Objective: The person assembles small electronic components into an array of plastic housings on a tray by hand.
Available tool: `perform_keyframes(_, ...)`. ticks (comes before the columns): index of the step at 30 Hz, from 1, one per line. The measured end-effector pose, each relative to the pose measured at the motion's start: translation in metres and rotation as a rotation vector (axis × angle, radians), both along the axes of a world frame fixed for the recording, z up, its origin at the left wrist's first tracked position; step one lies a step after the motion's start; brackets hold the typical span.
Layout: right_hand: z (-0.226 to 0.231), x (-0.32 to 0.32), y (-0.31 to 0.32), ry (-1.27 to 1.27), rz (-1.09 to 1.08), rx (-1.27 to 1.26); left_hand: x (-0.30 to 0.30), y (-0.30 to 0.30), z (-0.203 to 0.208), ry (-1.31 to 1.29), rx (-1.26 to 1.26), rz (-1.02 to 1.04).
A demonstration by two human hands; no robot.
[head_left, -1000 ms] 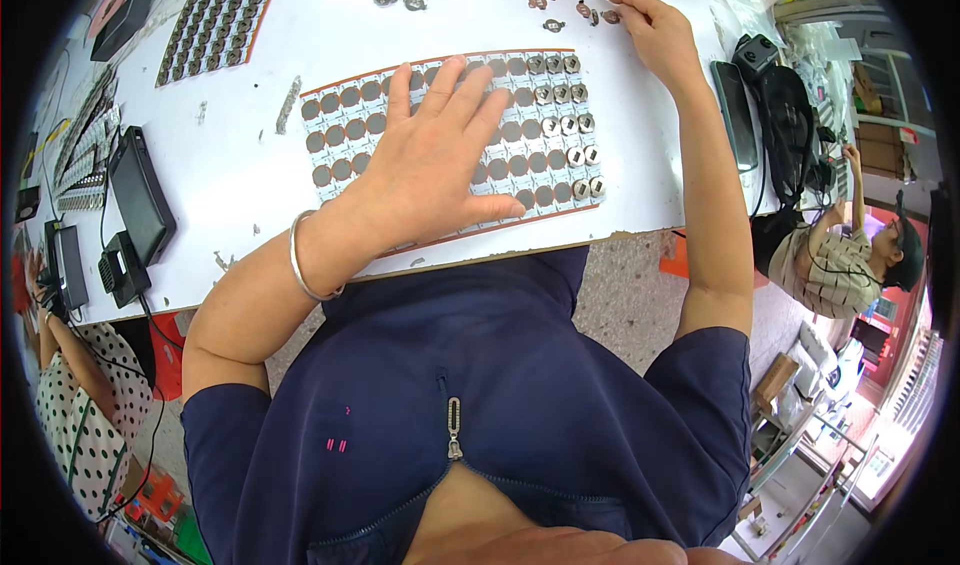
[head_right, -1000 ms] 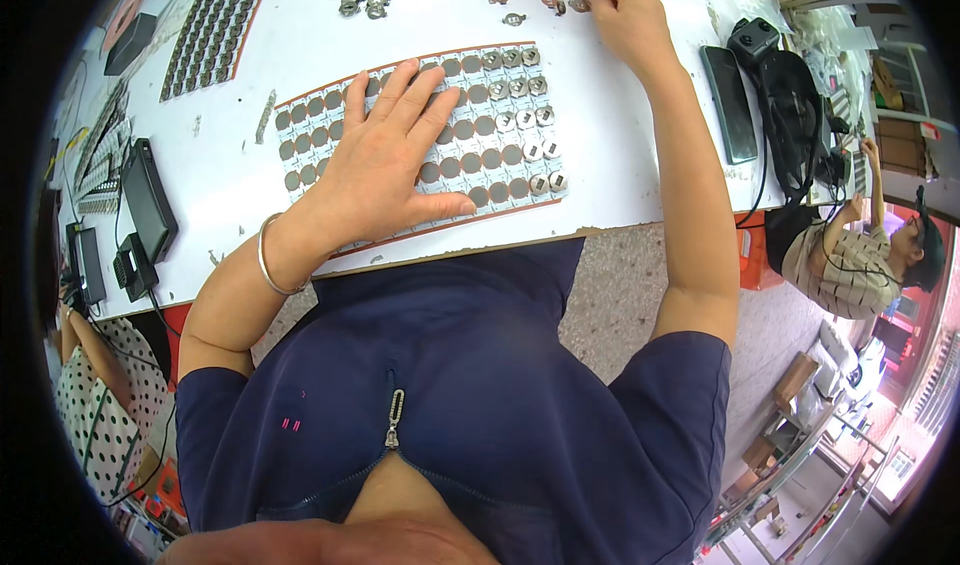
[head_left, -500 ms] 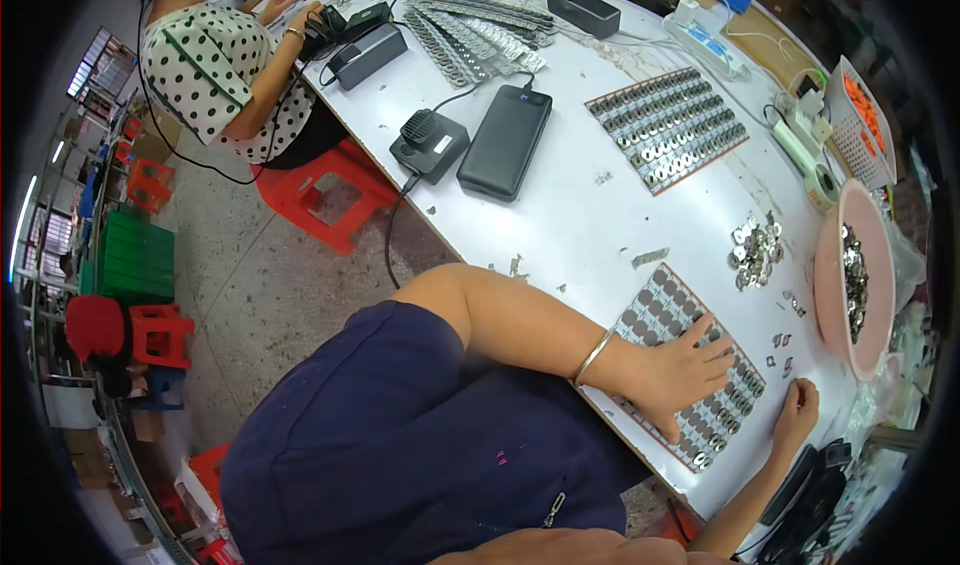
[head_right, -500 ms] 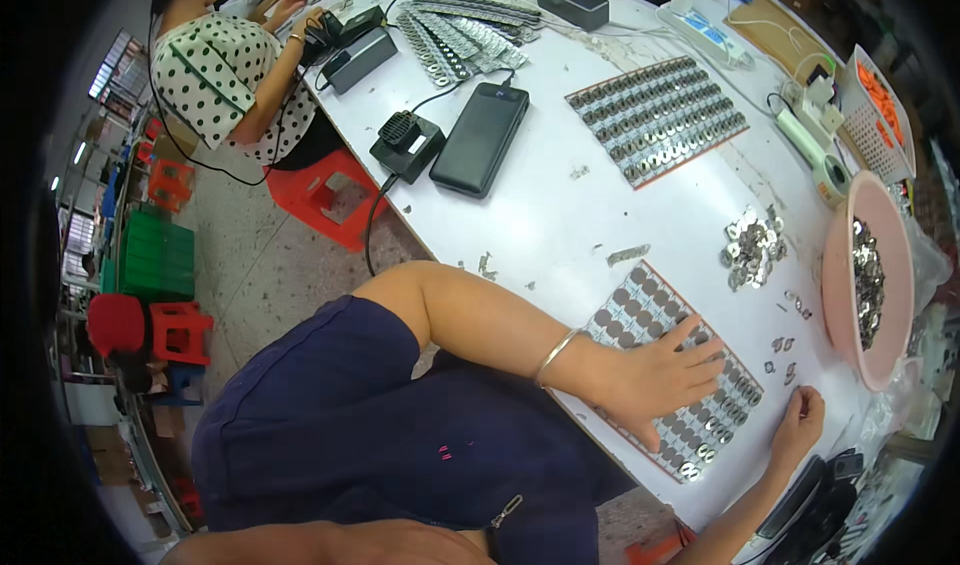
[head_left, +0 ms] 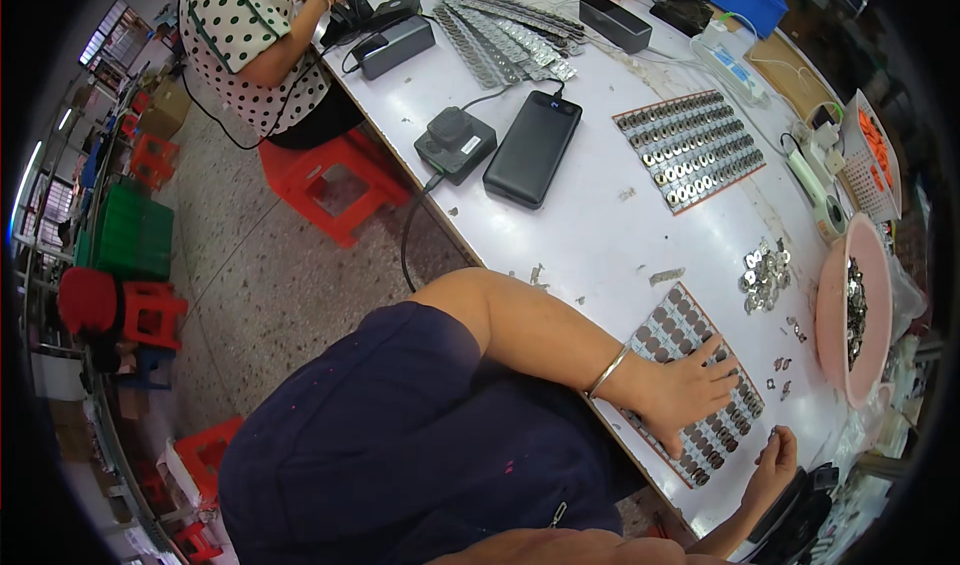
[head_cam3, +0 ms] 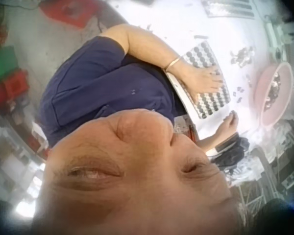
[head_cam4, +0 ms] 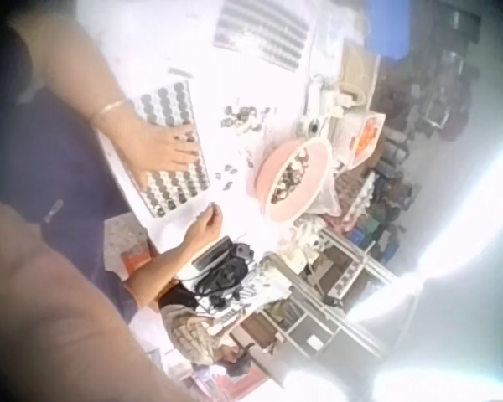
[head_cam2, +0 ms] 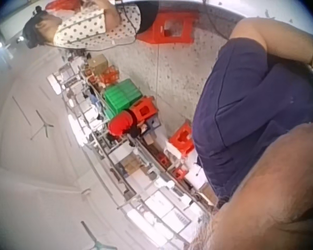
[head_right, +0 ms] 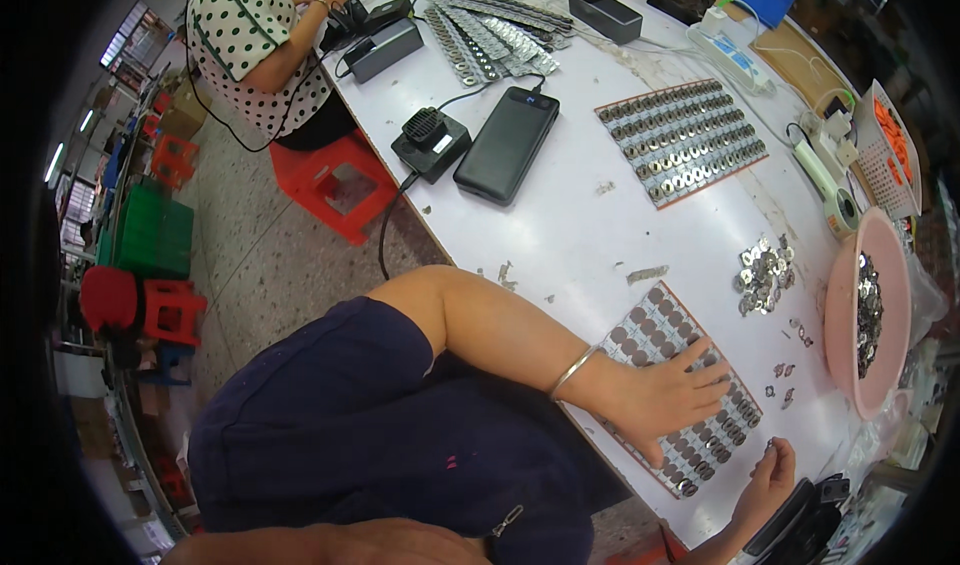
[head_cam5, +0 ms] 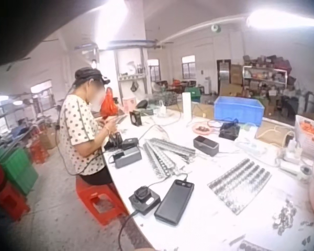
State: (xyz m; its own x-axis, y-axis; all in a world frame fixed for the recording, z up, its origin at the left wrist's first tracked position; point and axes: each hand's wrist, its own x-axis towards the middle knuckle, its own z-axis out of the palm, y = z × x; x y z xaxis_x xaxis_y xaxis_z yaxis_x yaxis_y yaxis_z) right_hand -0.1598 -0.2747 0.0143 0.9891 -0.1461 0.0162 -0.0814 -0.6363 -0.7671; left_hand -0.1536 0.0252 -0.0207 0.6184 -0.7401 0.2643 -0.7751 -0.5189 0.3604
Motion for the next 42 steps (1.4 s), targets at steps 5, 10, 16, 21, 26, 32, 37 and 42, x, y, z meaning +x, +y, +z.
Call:
perform_keyframes(5, 0.006, -0.033, -0.003, 0.004, 0.043, 0.062, -0.004, -0.005, 0.002, -0.019, 0.023, -0.011)
perform_keyframes(10, 0.015, -0.051, 0.019, -0.043, 0.051, 0.056, 0.002, 0.009, -0.002, -0.009, -0.033, -0.076)
perform_keyframes(16, 0.030, -0.053, 0.057, 0.117, 0.040, 0.276, 0.007, 0.023, 0.022, 0.023, 0.063, -0.040)
perform_keyframes(21, 0.023, -0.075, 0.049, 0.184, 0.019, 0.309, 0.005, 0.010, 0.020, 0.046, 0.095, -0.050)
perform_keyframes(26, 0.018, -0.072, 0.061, 0.142, 0.080, 0.235, 0.004, 0.010, 0.019, 0.016, 0.087, -0.043)
perform_keyframes(32, 0.019, -0.056, 0.074, 0.167, 0.096, 0.173, 0.003, 0.008, 0.019, 0.001, 0.063, -0.045)
perform_keyframes(37, 0.023, -0.052, 0.077, 0.222, 0.109, 0.125, 0.004, 0.009, 0.019, 0.013, 0.059, -0.038)
perform_keyframes(42, 0.024, -0.054, 0.075, 0.254, 0.152, 0.079, 0.003, 0.009, 0.018, 0.013, 0.054, -0.029)
